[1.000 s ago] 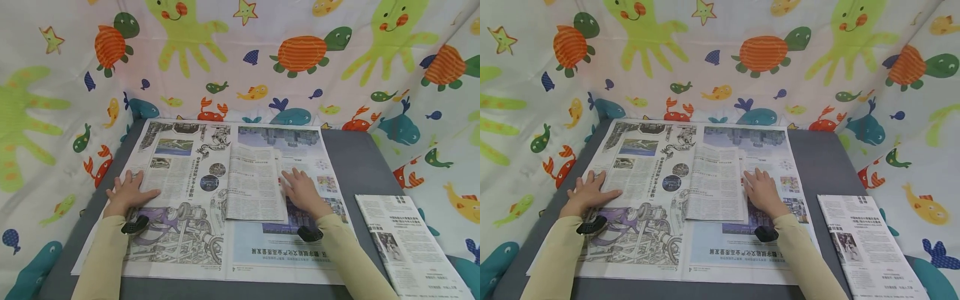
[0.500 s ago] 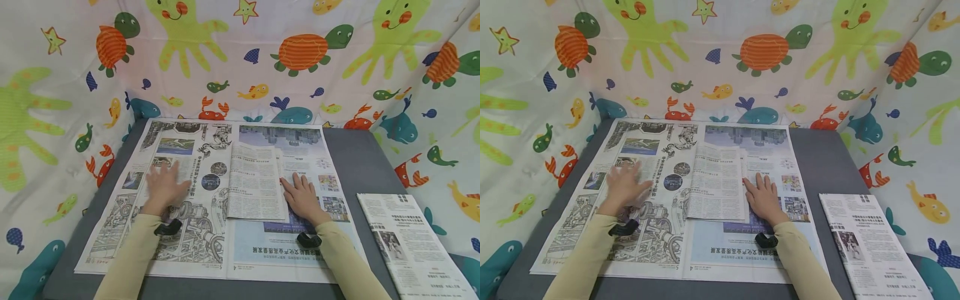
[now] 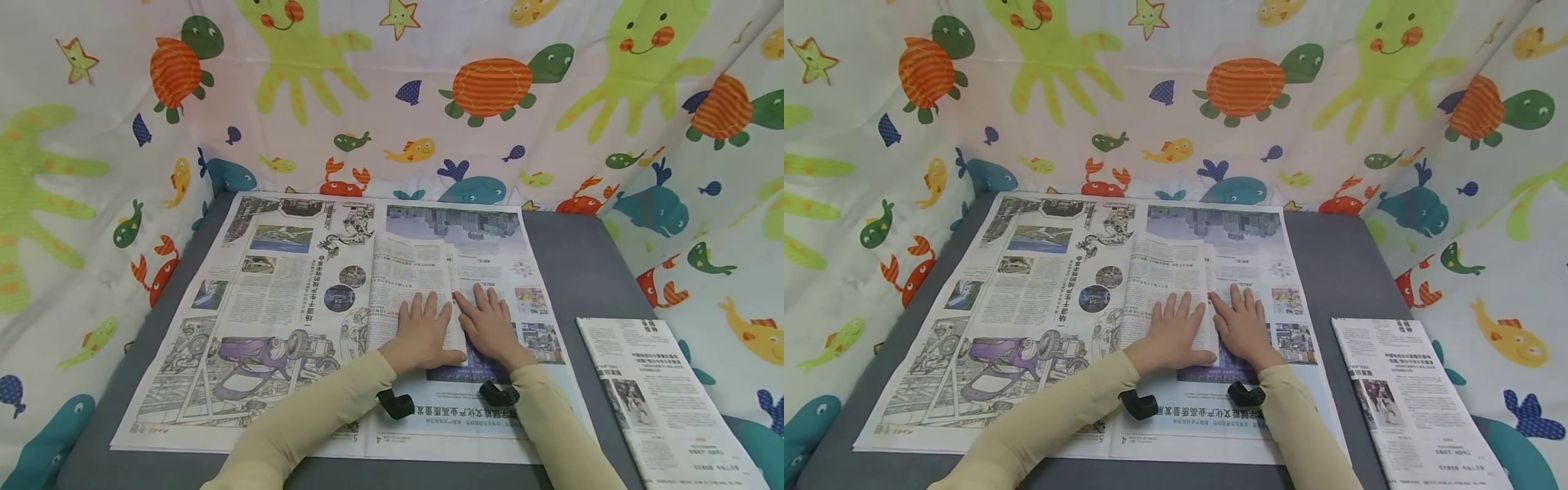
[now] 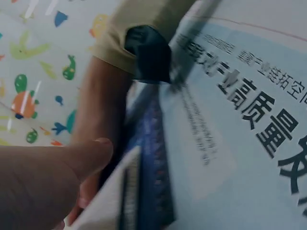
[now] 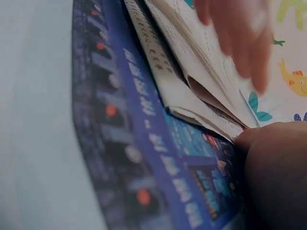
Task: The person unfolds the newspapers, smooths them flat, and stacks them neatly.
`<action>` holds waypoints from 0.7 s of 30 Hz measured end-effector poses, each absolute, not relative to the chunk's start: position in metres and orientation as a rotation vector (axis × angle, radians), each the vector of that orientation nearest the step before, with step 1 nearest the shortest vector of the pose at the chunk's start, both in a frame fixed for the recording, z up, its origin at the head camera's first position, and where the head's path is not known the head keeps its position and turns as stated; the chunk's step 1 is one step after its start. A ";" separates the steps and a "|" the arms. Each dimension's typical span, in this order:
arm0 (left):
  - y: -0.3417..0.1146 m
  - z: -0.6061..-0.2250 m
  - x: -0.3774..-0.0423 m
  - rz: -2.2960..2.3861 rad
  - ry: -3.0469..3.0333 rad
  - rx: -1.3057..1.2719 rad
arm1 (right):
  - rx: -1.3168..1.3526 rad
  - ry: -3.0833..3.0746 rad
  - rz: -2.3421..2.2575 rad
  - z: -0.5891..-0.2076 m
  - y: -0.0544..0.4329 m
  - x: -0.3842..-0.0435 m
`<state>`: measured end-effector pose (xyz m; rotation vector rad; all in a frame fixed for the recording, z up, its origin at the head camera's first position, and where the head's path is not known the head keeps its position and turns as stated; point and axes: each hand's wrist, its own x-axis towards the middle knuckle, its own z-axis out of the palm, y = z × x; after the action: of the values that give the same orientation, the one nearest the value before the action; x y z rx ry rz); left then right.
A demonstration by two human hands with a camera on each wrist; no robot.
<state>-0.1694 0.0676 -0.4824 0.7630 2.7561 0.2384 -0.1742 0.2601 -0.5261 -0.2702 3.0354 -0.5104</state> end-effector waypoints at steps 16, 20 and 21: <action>0.076 -0.500 -0.167 0.138 2.773 0.731 | -0.304 3.058 -0.543 -0.528 0.260 -0.174; 0.075 -0.501 -0.168 0.144 2.789 0.742 | -0.299 3.056 -0.560 -0.530 0.260 -0.174; 0.075 -0.502 -0.169 0.148 2.803 0.760 | -0.293 3.052 -0.554 -0.531 0.261 -0.173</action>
<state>-0.1687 0.0746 -0.5019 0.7598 2.8033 0.1483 -0.1735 0.2606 -0.5306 -0.2930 3.0523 -0.5542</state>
